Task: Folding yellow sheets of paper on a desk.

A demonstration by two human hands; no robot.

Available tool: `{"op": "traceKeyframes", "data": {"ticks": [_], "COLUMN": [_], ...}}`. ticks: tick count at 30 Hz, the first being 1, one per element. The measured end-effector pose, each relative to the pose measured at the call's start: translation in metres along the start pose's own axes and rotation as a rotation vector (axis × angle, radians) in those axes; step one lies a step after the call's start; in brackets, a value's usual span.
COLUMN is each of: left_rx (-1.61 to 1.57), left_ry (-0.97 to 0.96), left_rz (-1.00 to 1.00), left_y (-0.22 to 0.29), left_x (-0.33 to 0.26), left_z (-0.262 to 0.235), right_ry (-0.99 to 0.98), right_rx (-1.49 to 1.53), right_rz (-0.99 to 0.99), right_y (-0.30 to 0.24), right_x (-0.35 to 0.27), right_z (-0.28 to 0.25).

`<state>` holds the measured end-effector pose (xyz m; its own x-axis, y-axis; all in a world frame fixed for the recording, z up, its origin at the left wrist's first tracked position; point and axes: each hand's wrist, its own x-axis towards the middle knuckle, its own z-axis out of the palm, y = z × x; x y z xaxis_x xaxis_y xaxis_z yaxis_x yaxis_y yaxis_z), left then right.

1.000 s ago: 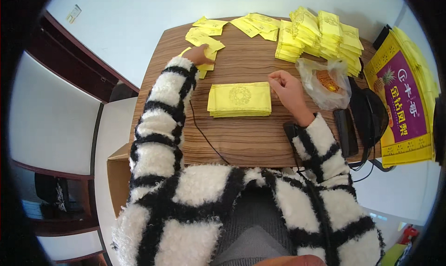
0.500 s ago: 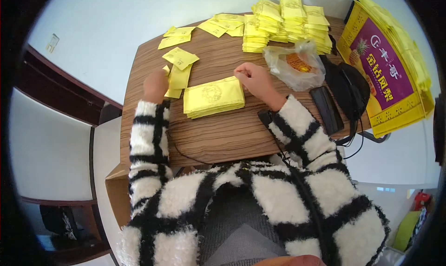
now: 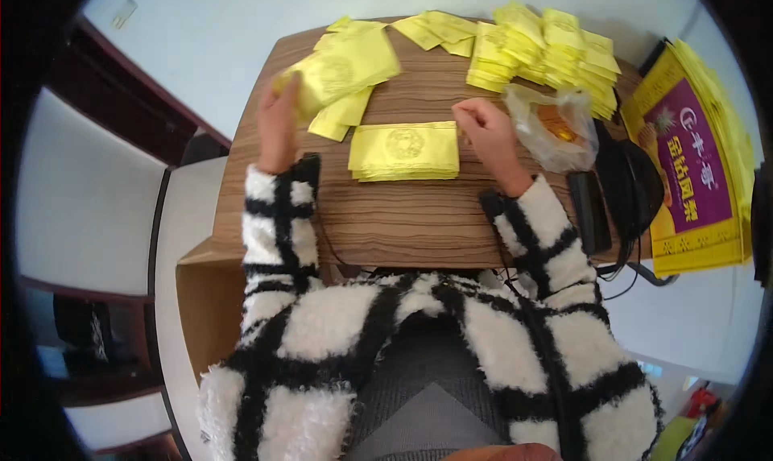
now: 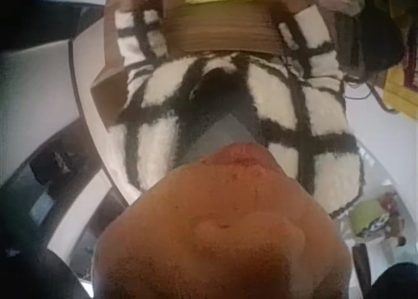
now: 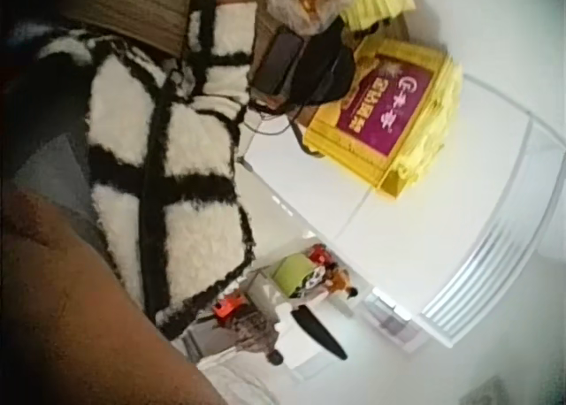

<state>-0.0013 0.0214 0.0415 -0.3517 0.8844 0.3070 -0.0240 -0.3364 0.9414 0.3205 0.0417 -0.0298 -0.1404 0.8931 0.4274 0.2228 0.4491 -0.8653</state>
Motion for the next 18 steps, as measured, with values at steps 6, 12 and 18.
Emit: {"op": "traceKeyframes", "data": {"ticks": [6,12,18], "left_rx": [-0.201,-0.223,0.039], "left_ry": [-0.282,-0.343,-0.375], "left_rz": [-0.209,-0.288,-0.15], "left_y": [-0.01,-0.035,-0.054], "left_x": [-0.029,-0.036,-0.029], "left_z": [0.011,0.007,-0.011], "right_ry": [-0.043,-0.17,-0.145], "right_rx": [0.313,0.364,0.358], "right_rz": [0.16,0.172,0.223], "right_y": [-0.026,-0.021,-0.016], "right_x": [-0.008,-0.017,-0.024], "right_z": [0.014,0.03,0.042]}}
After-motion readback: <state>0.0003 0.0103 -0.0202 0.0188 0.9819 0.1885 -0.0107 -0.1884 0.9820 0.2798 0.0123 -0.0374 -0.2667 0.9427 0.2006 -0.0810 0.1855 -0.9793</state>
